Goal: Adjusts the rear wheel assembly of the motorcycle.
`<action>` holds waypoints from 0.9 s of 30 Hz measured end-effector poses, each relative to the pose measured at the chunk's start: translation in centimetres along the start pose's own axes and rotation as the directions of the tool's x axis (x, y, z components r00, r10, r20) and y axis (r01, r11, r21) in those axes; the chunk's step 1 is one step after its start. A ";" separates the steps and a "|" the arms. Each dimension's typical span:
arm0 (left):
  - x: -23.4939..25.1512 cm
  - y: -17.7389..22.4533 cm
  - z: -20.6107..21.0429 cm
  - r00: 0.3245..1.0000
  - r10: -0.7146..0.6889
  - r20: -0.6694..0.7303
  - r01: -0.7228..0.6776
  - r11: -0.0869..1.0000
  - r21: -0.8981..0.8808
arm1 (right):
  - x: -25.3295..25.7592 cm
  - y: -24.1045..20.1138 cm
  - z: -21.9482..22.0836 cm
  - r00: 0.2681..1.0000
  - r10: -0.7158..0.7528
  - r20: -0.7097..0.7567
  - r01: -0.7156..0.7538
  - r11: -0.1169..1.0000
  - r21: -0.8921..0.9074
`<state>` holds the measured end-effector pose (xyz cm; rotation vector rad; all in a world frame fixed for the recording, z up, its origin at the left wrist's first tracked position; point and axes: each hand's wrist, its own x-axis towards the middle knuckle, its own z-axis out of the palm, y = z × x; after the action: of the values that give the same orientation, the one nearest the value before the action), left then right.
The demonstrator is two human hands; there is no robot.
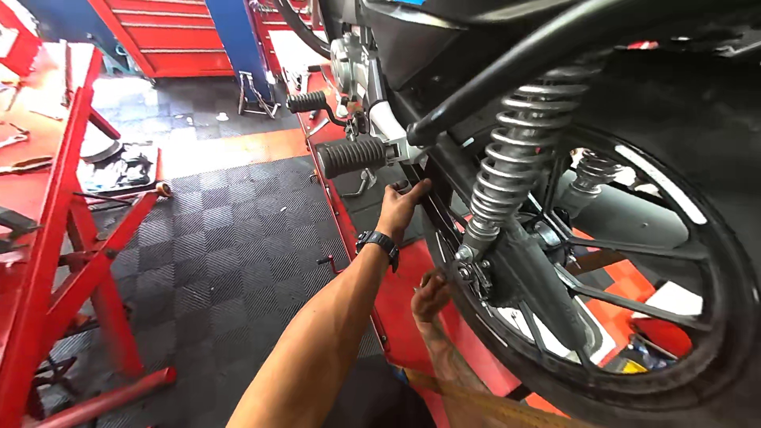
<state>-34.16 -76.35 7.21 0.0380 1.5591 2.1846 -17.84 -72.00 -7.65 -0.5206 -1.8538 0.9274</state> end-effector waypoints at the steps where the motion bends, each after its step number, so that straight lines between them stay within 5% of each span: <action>1: -0.2 -0.1 0.1 1.000 0.004 -0.003 -0.004 1.000 -0.006 | -0.3 0.1 -0.9 0.997 0.028 0.075 -0.027 1.000 -0.003; 10: -0.7 0.3 0.0 1.000 0.015 -0.006 -0.015 1.000 0.009 | -0.1 -6.4 -9.5 0.932 0.255 0.257 -0.155 0.923 -0.352; 16: -0.5 0.0 0.1 1.000 0.000 -0.006 0.000 1.000 0.018 | 2.9 -10.4 -14.0 0.765 0.525 0.373 -0.265 0.784 -0.560; 20: -0.4 0.1 0.0 1.000 -0.006 -0.010 0.006 1.000 0.005 | 3.7 -10.9 -14.8 0.656 0.635 0.409 -0.426 0.758 -0.494; 27: -0.6 0.0 0.3 1.000 -0.003 -0.015 0.003 1.000 -0.014 | 2.5 -9.6 -13.3 0.797 0.485 0.360 -0.341 0.853 -0.395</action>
<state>-33.59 -76.33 7.42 0.0152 1.5509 2.1984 -6.65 -71.27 4.65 -1.0177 -2.3849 1.1199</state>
